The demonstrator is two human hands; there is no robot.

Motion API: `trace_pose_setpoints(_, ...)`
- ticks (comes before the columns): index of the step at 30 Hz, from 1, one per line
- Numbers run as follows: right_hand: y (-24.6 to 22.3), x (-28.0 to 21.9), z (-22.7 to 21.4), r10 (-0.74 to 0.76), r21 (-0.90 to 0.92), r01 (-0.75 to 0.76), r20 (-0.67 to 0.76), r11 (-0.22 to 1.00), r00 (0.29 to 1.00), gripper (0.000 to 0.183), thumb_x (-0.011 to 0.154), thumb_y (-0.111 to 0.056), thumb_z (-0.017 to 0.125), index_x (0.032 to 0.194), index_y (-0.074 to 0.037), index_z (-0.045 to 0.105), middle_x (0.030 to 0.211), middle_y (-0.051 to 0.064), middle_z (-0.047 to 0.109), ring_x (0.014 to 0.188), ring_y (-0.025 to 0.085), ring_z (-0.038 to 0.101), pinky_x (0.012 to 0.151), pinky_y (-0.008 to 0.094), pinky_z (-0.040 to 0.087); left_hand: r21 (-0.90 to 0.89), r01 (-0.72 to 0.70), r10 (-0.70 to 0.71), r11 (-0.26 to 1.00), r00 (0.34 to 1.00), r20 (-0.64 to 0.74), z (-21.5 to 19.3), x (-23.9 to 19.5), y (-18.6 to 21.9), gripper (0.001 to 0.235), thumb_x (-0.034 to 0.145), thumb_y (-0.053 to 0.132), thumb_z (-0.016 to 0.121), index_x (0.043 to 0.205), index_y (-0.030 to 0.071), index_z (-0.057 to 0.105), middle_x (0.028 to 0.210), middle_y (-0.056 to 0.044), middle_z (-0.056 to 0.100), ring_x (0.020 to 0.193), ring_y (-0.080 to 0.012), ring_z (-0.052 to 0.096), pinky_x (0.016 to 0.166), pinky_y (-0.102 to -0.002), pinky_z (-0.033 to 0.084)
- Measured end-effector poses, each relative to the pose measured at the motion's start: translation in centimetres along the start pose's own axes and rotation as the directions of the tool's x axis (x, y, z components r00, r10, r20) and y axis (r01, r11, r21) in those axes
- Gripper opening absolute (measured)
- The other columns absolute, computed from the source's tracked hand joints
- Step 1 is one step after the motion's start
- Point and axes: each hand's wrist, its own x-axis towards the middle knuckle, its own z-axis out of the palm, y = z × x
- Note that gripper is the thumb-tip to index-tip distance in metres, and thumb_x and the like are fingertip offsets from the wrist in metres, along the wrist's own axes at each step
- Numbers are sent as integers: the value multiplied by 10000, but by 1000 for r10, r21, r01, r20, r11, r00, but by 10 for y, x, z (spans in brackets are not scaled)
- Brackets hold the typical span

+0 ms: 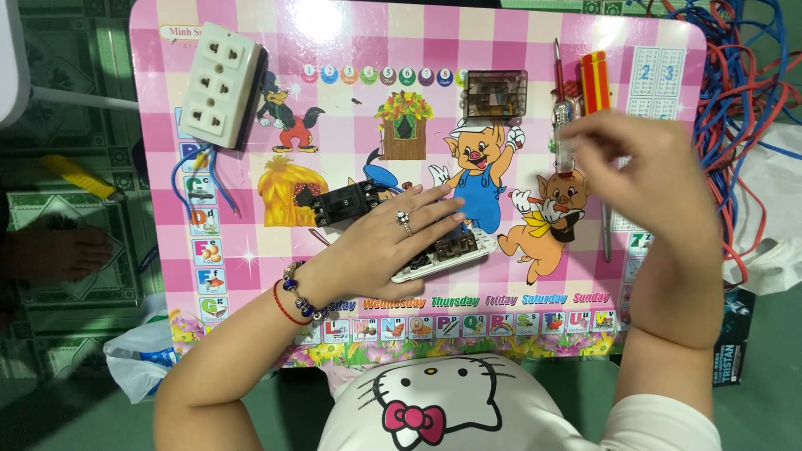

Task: The person uses a screwdriver to tighten screws on a white electrical outlet and a black switch, connecting blue and red wires to the terminals. They manipulate the wires and components on a pink checkered mat.

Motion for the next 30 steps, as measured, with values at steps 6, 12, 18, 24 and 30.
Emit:
trace_pose_setpoints(6,41,-1,-1,240,-314,-268,-126,911,963,312,1134,-218,674,1300,28,768,937,141,778,742,276,741,672,445,554,2,14,-14,1000,1000,26,-6,4,3,775,942,379,609,1573,34,321,1631,-180,360,1555,-410,315,1243,-612,353)
trace_pose_setpoints(12,69,6,10,61,-157,-102,-247,982,967,582,1289,-347,359,1130,21,780,549,38,418,464,171,366,458,359,217,-13,15,-14,1000,999,35,-7,6,5,843,922,347,687,1601,68,271,1679,-174,265,1590,-417,255,1266,-625,339)
trace_pose_setpoints(18,116,8,36,-223,-98,201,-470,975,854,904,1049,-672,206,850,65,690,575,48,388,518,165,389,551,324,279,-119,25,-20,993,999,39,-1,3,2,905,934,265,671,1625,72,119,1708,-202,189,1617,-423,186,1331,-590,241)
trace_pose_setpoints(24,147,14,40,-517,-390,340,-609,856,601,919,977,-699,195,730,27,701,544,63,407,468,228,427,518,395,293,-136,26,-21,990,999,40,-3,4,3,908,891,247,657,1612,46,144,1688,-205,243,1601,-429,210,1305,-582,291)
trace_pose_setpoints(30,136,16,36,-779,-623,499,-595,602,196,672,1005,-516,387,746,16,706,573,128,465,480,261,408,500,432,287,-132,33,-27,991,999,43,-7,7,5,878,870,223,674,1593,50,207,1681,-195,256,1598,-406,218,1316,-565,277)
